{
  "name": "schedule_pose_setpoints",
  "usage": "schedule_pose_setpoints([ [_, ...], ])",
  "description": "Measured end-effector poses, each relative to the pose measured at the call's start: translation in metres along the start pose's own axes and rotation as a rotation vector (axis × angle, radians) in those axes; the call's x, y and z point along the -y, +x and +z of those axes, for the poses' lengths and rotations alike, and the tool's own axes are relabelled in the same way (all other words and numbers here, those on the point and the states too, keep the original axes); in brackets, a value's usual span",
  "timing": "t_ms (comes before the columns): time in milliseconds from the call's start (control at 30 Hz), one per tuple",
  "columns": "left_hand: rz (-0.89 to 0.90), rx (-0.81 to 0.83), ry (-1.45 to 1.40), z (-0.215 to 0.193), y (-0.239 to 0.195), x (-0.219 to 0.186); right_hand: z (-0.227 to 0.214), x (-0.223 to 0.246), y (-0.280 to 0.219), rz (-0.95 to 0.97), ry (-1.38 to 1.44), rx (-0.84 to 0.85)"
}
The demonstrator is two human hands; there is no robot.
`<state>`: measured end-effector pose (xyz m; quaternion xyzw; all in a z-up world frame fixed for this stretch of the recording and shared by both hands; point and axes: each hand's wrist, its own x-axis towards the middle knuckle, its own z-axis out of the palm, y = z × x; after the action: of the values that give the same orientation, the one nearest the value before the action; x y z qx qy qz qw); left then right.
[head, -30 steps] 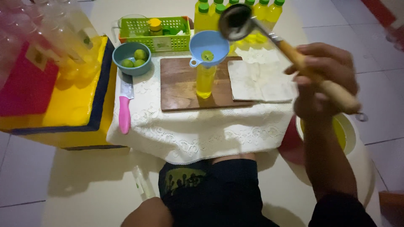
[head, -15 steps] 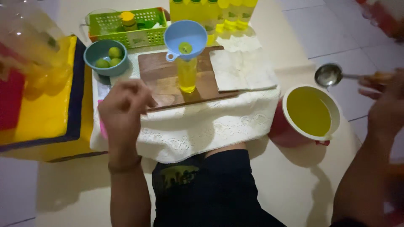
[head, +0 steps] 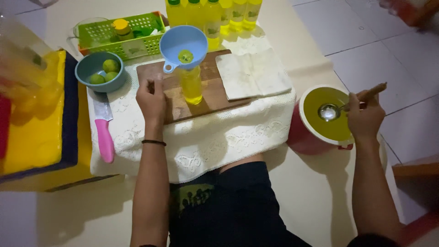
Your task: Filling a plastic bottle with juice using a ladle and funnel, then capping the bottle and cleaning the workspace.
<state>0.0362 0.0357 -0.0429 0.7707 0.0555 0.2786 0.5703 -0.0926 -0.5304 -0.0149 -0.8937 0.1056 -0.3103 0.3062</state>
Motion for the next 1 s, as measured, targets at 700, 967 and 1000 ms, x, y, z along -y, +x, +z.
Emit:
schedule_pose_setpoints([
  [700,0.147,0.033,0.135,0.001,-0.011,-0.006,0.042,-0.019,-0.004,-0.161,-0.001,-0.042],
  [967,0.152,0.055,0.132,-0.004,-0.015,-0.019,0.034,-0.014,-0.003,-0.122,0.049,-0.161],
  [1000,0.13,0.058,0.115,-0.003,-0.015,-0.02,0.031,-0.013,-0.001,-0.123,0.055,-0.192],
])
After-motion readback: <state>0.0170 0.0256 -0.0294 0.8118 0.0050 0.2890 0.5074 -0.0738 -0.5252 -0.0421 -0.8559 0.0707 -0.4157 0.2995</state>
